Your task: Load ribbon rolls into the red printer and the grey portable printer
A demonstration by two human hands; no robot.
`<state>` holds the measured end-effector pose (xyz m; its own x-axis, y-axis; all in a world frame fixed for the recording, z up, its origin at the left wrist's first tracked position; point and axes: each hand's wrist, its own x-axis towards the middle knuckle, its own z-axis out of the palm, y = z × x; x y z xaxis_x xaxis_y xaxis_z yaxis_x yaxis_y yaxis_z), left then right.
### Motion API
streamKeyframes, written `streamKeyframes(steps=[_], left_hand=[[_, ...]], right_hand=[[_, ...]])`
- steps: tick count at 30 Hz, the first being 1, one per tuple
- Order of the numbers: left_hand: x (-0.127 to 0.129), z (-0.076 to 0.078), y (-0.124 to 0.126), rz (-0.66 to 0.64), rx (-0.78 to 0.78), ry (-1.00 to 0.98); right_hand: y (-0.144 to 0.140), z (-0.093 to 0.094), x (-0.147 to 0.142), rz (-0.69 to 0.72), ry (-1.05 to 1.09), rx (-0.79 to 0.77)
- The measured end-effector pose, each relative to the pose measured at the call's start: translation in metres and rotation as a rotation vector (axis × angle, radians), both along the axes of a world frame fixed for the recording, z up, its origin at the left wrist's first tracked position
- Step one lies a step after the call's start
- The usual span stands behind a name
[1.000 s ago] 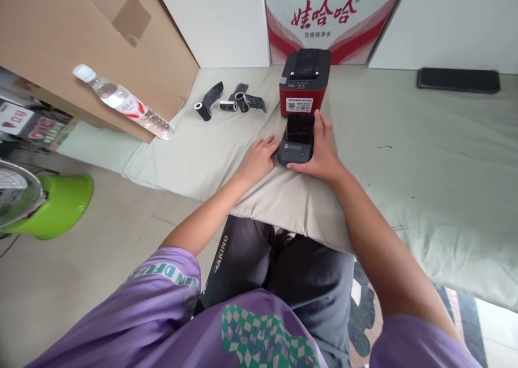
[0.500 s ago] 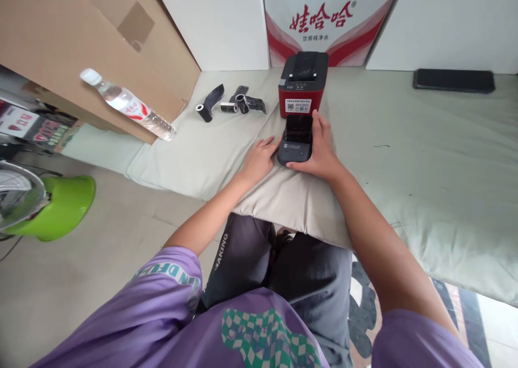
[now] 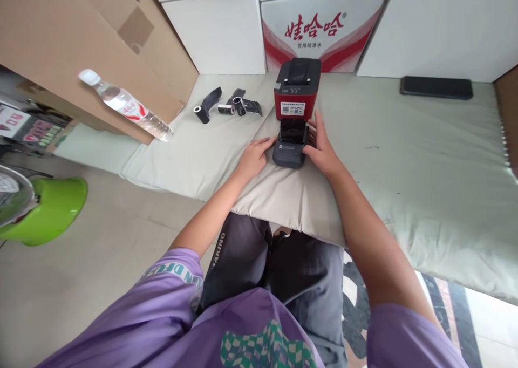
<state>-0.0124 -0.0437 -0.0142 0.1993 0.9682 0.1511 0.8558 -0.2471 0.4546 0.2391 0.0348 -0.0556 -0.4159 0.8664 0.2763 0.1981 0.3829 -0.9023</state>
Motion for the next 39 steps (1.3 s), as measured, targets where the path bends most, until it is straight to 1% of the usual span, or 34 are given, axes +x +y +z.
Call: streamKeyframes(steps=[3, 6, 11, 15, 17, 20, 23, 26, 31, 34, 39], left_hand=[[-0.002, -0.003, 0.002, 0.003, -0.008, -0.033], [-0.004, -0.005, 0.005, 0.029, -0.004, -0.074], [-0.009, -0.006, 0.009, 0.176, 0.026, -0.141], [-0.010, -0.003, 0.010, 0.167, 0.032, -0.134], [-0.009, -0.002, 0.009, 0.173, 0.028, -0.126], [-0.008, -0.003, 0.009, 0.166, 0.033, -0.120], [-0.007, -0.003, 0.008, 0.160, 0.044, -0.109], [-0.006, -0.002, 0.007, 0.162, 0.044, -0.098], [-0.005, -0.002, 0.007, 0.162, 0.054, -0.111], [-0.005, -0.005, 0.008, 0.167, 0.076, -0.128], [-0.006, -0.008, 0.010, 0.176, 0.090, -0.132]], right_hand=[[0.000, 0.003, -0.001, -0.018, 0.069, -0.053], [0.000, 0.006, -0.003, -0.036, 0.067, -0.054], [0.002, 0.009, -0.003, -0.048, -0.014, -0.019], [0.003, 0.010, -0.004, -0.080, -0.022, 0.002], [0.005, 0.010, -0.007, -0.148, 0.005, -0.016], [0.007, 0.012, -0.011, -0.277, 0.073, -0.092], [0.006, 0.017, -0.016, -0.342, 0.113, -0.126], [0.002, 0.024, -0.020, -0.381, 0.098, -0.119], [-0.003, 0.031, -0.029, -0.520, 0.044, -0.143], [-0.001, 0.030, -0.031, -0.542, 0.031, -0.104], [0.005, 0.021, -0.030, -0.535, 0.099, -0.024]])
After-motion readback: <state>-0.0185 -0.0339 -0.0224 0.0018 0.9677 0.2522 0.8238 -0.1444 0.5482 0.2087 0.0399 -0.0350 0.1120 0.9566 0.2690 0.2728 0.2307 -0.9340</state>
